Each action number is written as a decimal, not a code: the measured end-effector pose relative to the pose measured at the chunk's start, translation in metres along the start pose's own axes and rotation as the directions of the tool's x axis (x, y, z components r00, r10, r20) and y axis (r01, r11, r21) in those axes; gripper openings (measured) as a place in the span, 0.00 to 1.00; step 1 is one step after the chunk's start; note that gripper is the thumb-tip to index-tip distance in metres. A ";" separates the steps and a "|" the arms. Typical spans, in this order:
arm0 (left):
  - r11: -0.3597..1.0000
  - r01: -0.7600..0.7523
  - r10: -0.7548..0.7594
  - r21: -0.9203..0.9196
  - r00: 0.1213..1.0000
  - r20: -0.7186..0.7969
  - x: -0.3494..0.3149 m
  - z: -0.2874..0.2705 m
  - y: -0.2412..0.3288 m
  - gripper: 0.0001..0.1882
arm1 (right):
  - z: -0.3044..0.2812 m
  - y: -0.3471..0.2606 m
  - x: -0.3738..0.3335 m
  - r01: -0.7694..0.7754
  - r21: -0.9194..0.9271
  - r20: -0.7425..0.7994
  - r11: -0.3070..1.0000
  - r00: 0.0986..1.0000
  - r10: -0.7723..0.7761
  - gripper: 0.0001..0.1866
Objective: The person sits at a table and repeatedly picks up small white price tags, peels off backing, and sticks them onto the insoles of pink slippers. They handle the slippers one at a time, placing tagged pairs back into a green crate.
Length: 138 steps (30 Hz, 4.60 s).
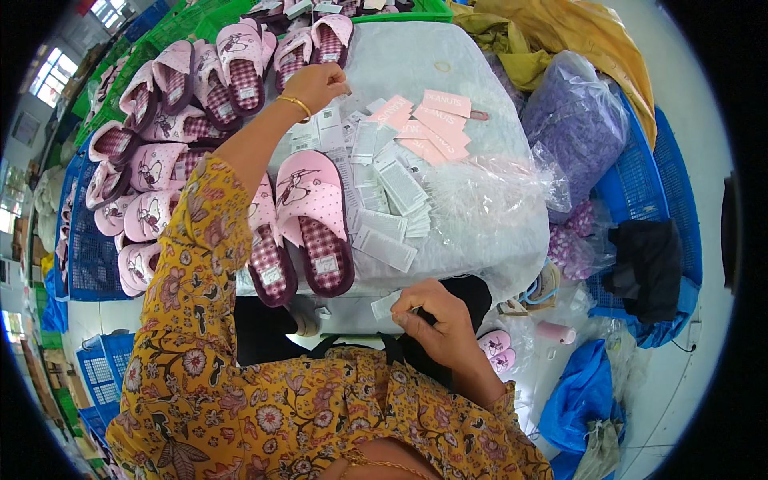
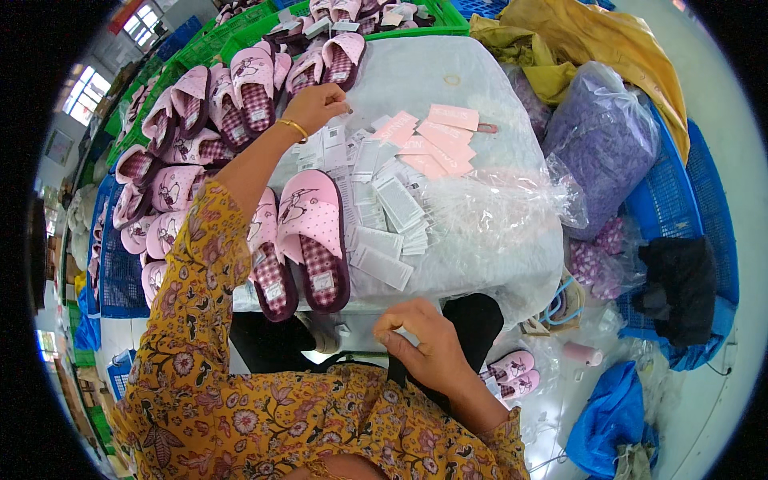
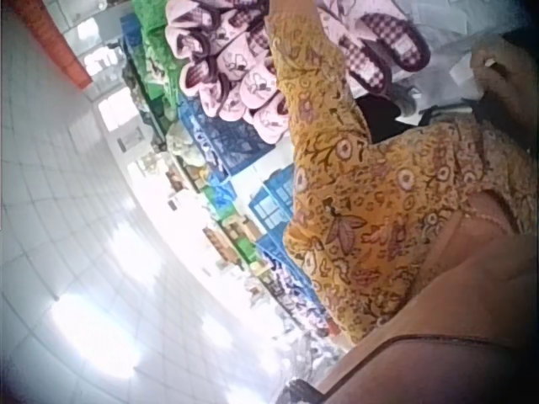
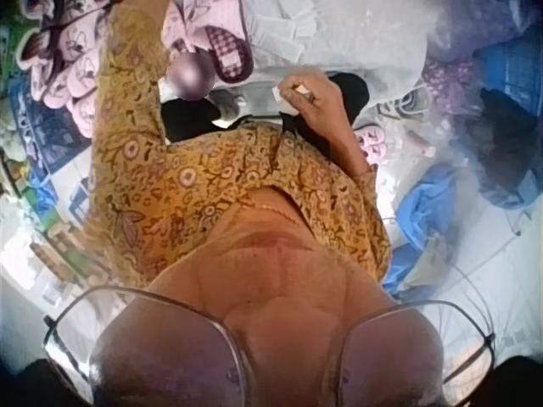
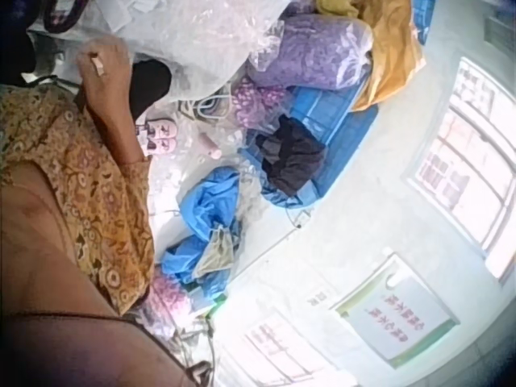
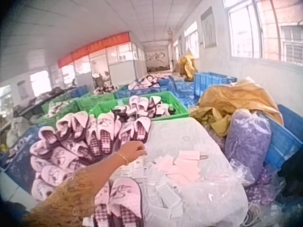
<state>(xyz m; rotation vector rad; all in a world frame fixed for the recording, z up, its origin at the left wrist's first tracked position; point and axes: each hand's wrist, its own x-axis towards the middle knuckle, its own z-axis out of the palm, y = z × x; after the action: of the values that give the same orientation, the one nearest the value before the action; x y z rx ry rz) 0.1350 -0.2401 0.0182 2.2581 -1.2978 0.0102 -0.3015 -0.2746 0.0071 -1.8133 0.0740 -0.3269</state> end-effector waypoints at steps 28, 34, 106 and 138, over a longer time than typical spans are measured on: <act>0.988 -0.129 0.146 0.088 0.962 -0.231 -0.128 0.012 0.094 0.11 | 0.032 -0.017 0.054 -0.047 0.311 -0.434 0.949 0.881 0.186 0.21; 0.960 -0.174 0.104 -0.220 0.949 -0.298 -0.139 0.003 0.101 0.09 | 0.032 -0.016 0.059 -0.040 0.296 -0.447 0.954 0.877 0.175 0.21; 0.976 -0.201 0.195 -0.078 0.977 -0.082 -0.244 -0.006 0.019 0.09 | 0.136 0.020 0.112 -0.324 -0.254 -0.267 0.911 0.929 0.256 0.15; 0.940 -0.329 0.312 0.089 0.935 0.166 -0.219 -0.024 0.024 0.06 | 0.143 0.015 0.123 -0.365 -0.263 -0.324 0.893 0.905 0.275 0.11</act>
<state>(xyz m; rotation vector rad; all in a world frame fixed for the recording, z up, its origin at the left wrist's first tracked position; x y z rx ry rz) 0.0042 -0.0639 -0.0082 2.1472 -1.7786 0.0339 -0.1451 -0.1716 -0.0177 -2.0212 0.6569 -0.3437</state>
